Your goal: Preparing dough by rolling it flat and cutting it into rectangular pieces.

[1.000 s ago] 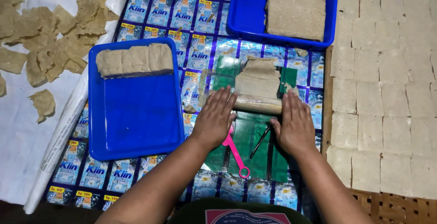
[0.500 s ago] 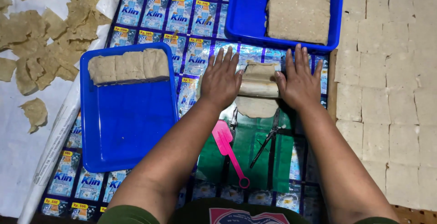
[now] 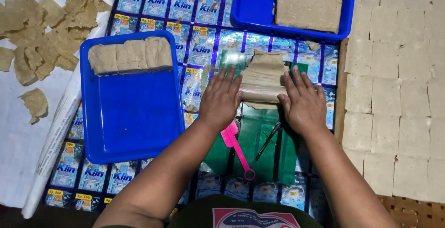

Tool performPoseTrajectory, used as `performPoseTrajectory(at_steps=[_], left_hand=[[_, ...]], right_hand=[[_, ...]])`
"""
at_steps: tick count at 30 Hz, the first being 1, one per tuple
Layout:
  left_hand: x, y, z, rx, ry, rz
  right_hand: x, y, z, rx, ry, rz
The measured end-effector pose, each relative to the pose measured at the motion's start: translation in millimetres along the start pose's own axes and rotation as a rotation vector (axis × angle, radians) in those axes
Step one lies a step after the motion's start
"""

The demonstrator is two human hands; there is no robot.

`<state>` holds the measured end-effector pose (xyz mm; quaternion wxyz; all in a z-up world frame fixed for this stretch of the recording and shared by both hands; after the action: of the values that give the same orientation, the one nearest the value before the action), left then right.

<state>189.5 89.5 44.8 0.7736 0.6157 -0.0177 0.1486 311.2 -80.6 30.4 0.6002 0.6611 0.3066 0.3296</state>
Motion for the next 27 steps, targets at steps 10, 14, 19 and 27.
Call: performPoseTrajectory(at_steps=[10, 14, 19, 27], left_hand=[[-63.1, 5.4, 20.9, 0.011, -0.039, 0.078], [-69.4, 11.5, 26.6, -0.042, -0.017, -0.018], [-26.9, -0.8, 12.5, -0.063, -0.001, -0.077], [-1.3, -5.4, 4.3, -0.038, -0.013, -0.112]], right_hand=[[-61.7, 16.4, -32.9, 0.027, 0.036, 0.098], [-72.8, 12.8, -35.9, 0.052, -0.011, 0.057], [-37.5, -0.9, -9.5, 0.081, -0.031, 0.041], [-27.7, -6.0, 4.2, 0.027, -0.051, 0.081]])
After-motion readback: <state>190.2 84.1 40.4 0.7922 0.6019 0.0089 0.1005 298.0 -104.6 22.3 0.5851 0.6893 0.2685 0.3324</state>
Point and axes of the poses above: each hand's wrist, its own x-axis towards the middle knuckle, its own y-axis out of the back of the hand, z = x × y, the point moved 9 cm from there along x, towards the middle knuckle, and after that the axes turned 5 degrees about -z, right-handed, at the moved point
